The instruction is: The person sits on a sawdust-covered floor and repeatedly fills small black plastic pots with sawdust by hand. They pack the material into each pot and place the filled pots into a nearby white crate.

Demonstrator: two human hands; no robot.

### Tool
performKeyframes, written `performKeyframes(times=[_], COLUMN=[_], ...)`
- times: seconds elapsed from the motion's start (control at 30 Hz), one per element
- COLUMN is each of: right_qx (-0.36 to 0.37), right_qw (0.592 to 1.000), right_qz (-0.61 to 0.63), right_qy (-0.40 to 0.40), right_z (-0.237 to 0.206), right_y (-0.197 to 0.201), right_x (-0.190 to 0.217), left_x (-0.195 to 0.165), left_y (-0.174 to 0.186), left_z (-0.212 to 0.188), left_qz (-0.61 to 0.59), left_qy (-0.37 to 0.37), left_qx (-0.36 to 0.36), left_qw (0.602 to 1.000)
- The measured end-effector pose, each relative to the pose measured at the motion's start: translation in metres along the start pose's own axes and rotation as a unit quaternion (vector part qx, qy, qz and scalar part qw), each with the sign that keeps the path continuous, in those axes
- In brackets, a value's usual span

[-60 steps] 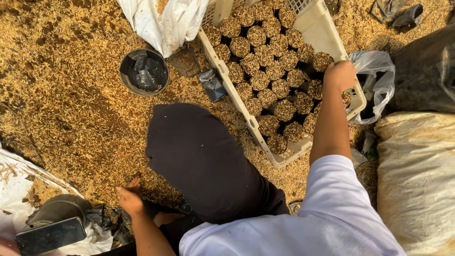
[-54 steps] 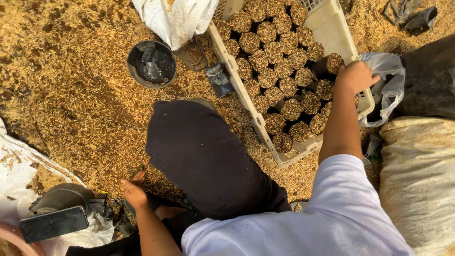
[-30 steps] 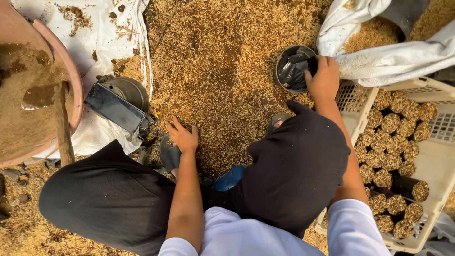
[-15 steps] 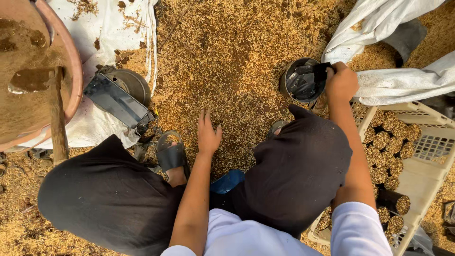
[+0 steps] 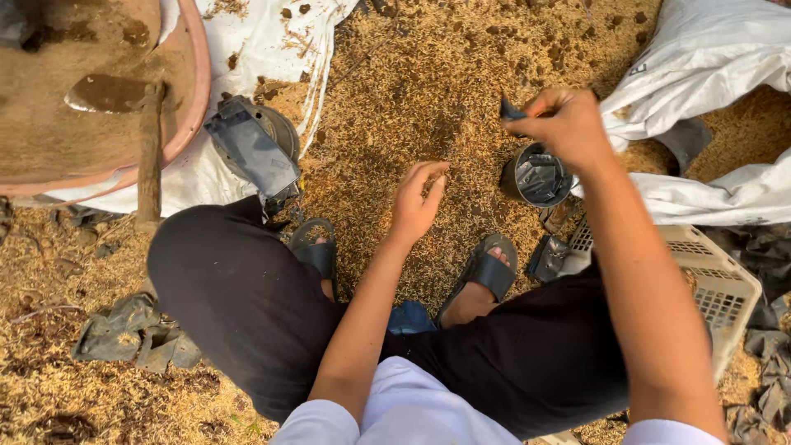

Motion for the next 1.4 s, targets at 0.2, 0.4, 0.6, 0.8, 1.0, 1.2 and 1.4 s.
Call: performKeyframes(times=[0.2, 0.4, 0.6, 0.8, 1.0, 1.2, 1.4], right_qx=[0.028, 0.008, -0.037, -0.089, -0.148, -0.136, -0.137], right_qw=[0.920, 0.897, 0.932, 0.979, 0.973, 0.971, 0.975], right_qz=[0.375, 0.419, 0.346, 0.184, 0.174, 0.197, 0.177], right_qy=[-0.113, -0.138, -0.104, -0.023, -0.012, -0.024, -0.002], right_z=[-0.038, -0.072, -0.076, -0.080, -0.086, -0.083, -0.086], right_y=[-0.160, -0.176, -0.168, -0.176, -0.182, -0.176, -0.171], right_x=[-0.020, -0.029, -0.020, 0.001, -0.009, -0.019, -0.007], left_x=[-0.057, -0.023, 0.023, 0.032, 0.026, 0.037, 0.029], left_y=[0.037, 0.037, 0.037, 0.054, 0.058, 0.050, 0.048], left_z=[0.007, 0.008, 0.006, 0.007, 0.005, 0.012, 0.008], left_qz=[-0.020, -0.148, -0.209, -0.113, -0.060, -0.155, -0.091], left_qy=[-0.028, 0.044, 0.128, 0.113, 0.079, 0.136, 0.099], left_qx=[-0.069, 0.012, -0.048, -0.064, -0.050, -0.001, -0.015], left_qw=[0.997, 0.988, 0.968, 0.985, 0.994, 0.978, 0.991])
Point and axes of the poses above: each hand's wrist, its own z-axis towards the middle knuckle, its own y-axis out of the back of the hand, x = y × z, the point moved 8 cm from there along z, towards the middle knuckle, and after that the axes turned 3 degrees about -z, right-handed, at the moved point
